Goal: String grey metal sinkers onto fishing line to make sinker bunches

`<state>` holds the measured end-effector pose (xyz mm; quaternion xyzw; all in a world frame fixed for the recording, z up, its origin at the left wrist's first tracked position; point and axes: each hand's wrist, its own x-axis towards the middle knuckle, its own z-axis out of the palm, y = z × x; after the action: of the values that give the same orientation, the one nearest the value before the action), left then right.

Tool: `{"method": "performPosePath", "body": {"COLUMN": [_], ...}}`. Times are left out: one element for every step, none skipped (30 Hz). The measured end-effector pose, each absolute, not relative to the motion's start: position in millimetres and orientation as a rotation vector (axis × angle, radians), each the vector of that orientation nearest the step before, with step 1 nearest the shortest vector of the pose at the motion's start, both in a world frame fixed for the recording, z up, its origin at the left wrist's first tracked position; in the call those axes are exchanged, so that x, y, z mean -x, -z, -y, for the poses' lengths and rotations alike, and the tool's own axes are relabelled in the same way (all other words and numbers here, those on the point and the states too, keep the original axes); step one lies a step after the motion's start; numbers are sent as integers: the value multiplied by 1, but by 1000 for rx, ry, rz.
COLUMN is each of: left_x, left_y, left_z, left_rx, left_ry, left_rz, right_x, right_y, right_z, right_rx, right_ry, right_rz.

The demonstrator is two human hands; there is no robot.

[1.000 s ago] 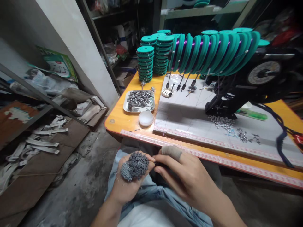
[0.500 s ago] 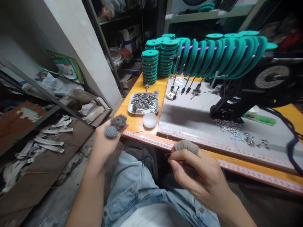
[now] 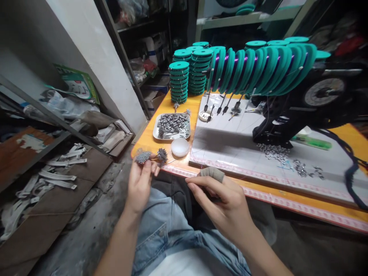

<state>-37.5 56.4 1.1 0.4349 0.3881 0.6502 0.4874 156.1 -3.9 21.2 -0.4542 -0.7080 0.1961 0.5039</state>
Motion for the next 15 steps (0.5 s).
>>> {"method": "performPosePath", "body": {"left_x": [33,28,23,19,14,10,7,3,0,-2,-4,-6,-7,-8,-9], "left_y": [-1,-1,-1,-1,-2,-2,-2,-1,0,1,3,4,6,7,7], "left_z": [-52,-47,-42,-36,-30,-23,-16,-10,-4,0,4,7,10,11,13], "left_rx": [-1046,-1036,-1019,-1004,-992,-986,-988,-1000,-1021,-1047,-1076,-1107,-1138,-1166,-1187], "left_ry": [-1593,-1606,-1608,-1595,-1567,-1529,-1483,-1436,-1395,-1361,-1336,-1318,-1307,-1296,-1280], "left_rz": [-944,-943,-934,-915,-892,-867,-849,-846,-857,-878,-909,-940,-970,-993,-1011], "right_x": [-154,-151,-149,-147,-146,-144,-143,-141,-141,-140,-140,-141,-142,-143,-145], "right_y": [-22,-22,-22,-23,-23,-23,-23,-23,-23,-22,-22,-21,-20,-20,-20], "right_z": [2,0,-1,-3,-4,-5,-5,-6,-5,-5,-4,-2,0,2,4], "right_rx": [1083,1070,1059,1047,1033,1017,1001,987,973,962,953,949,950,956,967], "right_ry": [-470,-468,-467,-472,-484,-509,-549,-600,-663,-731,-796,-853,-893,-925,-953], "right_rz": [1695,1679,1664,1650,1636,1620,1600,1569,1534,1497,1462,1432,1408,1391,1375]}}
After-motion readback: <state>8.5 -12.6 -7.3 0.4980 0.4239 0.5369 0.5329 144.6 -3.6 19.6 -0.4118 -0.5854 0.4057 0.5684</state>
